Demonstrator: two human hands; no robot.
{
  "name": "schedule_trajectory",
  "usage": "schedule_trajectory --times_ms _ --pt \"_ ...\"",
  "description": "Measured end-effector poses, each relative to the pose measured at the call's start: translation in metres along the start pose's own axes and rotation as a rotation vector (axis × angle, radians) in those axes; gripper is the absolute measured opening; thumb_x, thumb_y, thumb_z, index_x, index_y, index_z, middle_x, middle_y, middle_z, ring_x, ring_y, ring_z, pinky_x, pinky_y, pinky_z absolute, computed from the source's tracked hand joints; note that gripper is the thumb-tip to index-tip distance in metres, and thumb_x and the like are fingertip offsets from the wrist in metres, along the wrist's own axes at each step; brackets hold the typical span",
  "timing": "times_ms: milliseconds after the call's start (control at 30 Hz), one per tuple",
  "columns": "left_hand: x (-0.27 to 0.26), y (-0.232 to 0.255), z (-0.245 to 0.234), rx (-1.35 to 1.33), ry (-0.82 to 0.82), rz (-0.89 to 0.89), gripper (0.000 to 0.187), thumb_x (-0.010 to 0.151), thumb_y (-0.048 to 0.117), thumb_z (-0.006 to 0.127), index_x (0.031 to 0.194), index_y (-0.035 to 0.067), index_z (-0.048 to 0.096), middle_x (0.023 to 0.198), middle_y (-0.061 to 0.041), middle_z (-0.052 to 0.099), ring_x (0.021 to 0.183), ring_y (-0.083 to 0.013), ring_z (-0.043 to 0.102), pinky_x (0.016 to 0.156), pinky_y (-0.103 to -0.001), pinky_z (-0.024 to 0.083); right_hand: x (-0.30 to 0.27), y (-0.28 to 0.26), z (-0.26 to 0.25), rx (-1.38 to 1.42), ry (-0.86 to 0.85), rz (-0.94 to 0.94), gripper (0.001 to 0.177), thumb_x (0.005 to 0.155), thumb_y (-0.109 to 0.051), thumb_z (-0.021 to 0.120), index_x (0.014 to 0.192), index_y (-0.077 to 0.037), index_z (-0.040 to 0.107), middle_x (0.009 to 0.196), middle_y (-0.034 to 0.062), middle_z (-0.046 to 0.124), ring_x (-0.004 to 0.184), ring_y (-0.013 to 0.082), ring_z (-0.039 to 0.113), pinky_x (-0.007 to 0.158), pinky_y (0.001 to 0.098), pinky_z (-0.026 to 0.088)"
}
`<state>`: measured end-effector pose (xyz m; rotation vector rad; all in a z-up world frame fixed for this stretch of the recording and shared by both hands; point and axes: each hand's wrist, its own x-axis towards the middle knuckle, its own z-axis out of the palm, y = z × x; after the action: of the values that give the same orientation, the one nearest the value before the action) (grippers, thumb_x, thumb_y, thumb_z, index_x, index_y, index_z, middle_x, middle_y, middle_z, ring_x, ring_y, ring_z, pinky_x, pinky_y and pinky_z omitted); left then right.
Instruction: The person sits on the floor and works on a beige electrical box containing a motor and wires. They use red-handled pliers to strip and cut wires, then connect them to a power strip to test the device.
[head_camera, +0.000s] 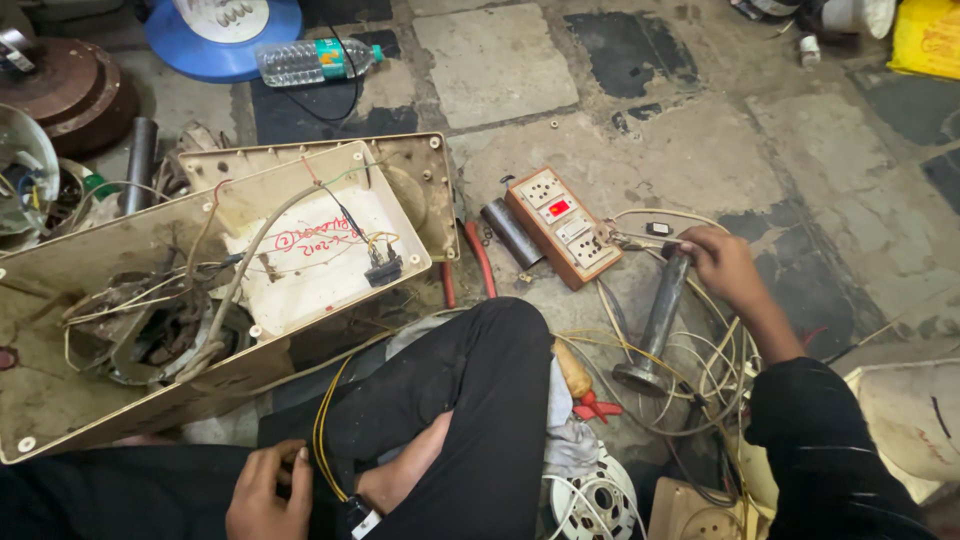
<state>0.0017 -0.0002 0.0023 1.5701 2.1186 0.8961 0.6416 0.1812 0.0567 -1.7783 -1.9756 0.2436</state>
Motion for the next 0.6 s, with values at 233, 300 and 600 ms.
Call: schedule_trajectory --times_ms 233,300,600 --pt "0.001 0.005 -0.001 0.010 -0.008 0.007 0.011 0.089 0.017 0.073 0.099 0.013 0.076 0.088 -0.004 0.069 0.064 -0.0164 0.064 0.061 -0.032 0.051 0.003 -0.002 -0.002 0.015 -0.014 -0.037 0.015 0.091 -0.004 0.065 0.103 -0.004 0.073 0.101 0.0154 0.073 0.093 0.0343 0.070 0.085 0.0406 0.054" --pt "0.001 0.007 -0.001 0.012 -0.006 0.002 0.012 0.089 0.017 0.073 0.099 0.014 0.076 0.088 -0.004 0.069 0.063 -0.0166 0.064 0.060 -0.033 0.051 0.004 -0.005 -0.003 0.018 -0.034 -0.010 0.015 0.090 -0.005 0.067 0.104 -0.003 0.073 0.101 0.0153 0.073 0.093 0.0342 0.070 0.084 0.0412 0.054" --pt "0.002 0.015 -0.007 0.074 -0.049 -0.001 0.013 0.090 0.017 0.071 0.101 0.012 0.076 0.088 -0.007 0.068 0.070 -0.0196 0.067 0.066 -0.036 0.053 0.009 -0.023 -0.012 0.008 -0.083 -0.084 0.013 0.090 -0.004 0.066 0.100 -0.005 0.074 0.104 0.0130 0.074 0.101 0.0335 0.068 0.091 0.0418 0.052"
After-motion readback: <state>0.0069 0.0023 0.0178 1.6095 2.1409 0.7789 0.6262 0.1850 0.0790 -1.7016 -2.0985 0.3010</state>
